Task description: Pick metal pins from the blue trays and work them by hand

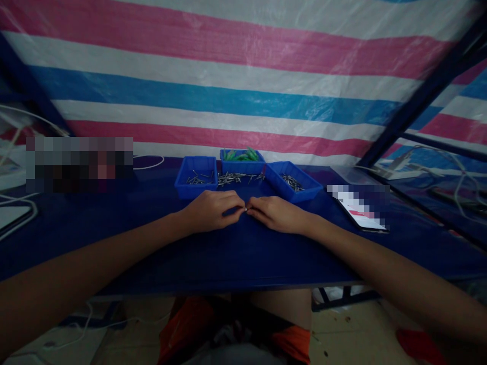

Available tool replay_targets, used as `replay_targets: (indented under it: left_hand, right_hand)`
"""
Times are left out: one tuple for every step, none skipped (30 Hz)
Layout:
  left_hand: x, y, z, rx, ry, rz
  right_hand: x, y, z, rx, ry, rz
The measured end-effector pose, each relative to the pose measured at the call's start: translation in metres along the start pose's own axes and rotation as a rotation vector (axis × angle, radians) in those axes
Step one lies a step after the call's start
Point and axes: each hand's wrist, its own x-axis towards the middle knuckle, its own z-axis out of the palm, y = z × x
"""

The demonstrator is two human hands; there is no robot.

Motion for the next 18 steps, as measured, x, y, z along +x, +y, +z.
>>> replay_targets:
  left_hand:
    - [0.0,0.0,0.0,0.011,0.003,-0.013]
    - [0.0,-0.001,0.0,0.024,0.003,-0.03]
    - [0.001,-0.002,0.0,0.038,-0.002,-0.051]
    - [0.001,-0.003,0.0,0.051,-0.013,-0.075]
    - [0.001,-0.004,0.001,0.061,-0.028,-0.1]
    - [0.001,-0.005,0.002,0.067,-0.044,-0.125]
    - [0.0,-0.006,0.003,0.068,-0.064,-0.146]
    - [0.0,-0.007,0.004,0.066,-0.083,-0.165]
    - [0.0,-0.008,0.005,0.057,-0.095,-0.173]
    - [0.0,-0.008,0.007,0.042,-0.112,-0.17]
    - [0.0,-0.009,0.008,0.032,-0.124,-0.166]
    - [-0.001,-0.009,0.009,0.027,-0.132,-0.161]
    - [-0.001,-0.009,0.01,0.021,-0.14,-0.157]
    - [-0.001,-0.01,0.01,0.019,-0.144,-0.155]
    - [-0.001,-0.01,0.01,0.016,-0.147,-0.153]
    - [-0.001,-0.01,0.01,0.011,-0.148,-0.151]
    - [-0.001,-0.01,0.009,0.004,-0.145,-0.152]
    - [-0.002,-0.011,0.009,-0.003,-0.136,-0.154]
  right_hand:
    - [-0.001,0.001,-0.001,-0.005,0.006,0.015]
    - [-0.001,0.003,-0.003,-0.012,0.019,0.031]
    - [-0.002,0.005,-0.004,-0.021,0.037,0.048]
    - [-0.003,0.006,-0.006,-0.024,0.058,0.06]
    - [-0.003,0.007,-0.007,-0.022,0.081,0.068]
    - [-0.004,0.008,-0.009,-0.017,0.105,0.074]
    - [-0.004,0.008,-0.01,-0.009,0.129,0.074]
    - [-0.004,0.007,-0.011,-0.002,0.152,0.07]
    - [-0.004,0.005,-0.012,0.003,0.172,0.06]
    - [-0.005,0.003,-0.012,0.007,0.188,0.043]
    - [-0.005,0.001,-0.012,0.008,0.2,0.021]
    - [-0.005,-0.001,-0.012,0.005,0.208,-0.004]
    - [-0.004,-0.002,-0.012,0.001,0.213,-0.026]
    - [-0.004,-0.003,-0.012,-0.005,0.217,-0.041]
    - [-0.004,-0.003,-0.012,-0.008,0.219,-0.048]
    - [-0.004,-0.002,-0.012,-0.009,0.221,-0.046]
    - [-0.004,0.0,-0.012,-0.006,0.22,-0.038]
    - [-0.004,0.003,-0.012,0.001,0.215,-0.024]
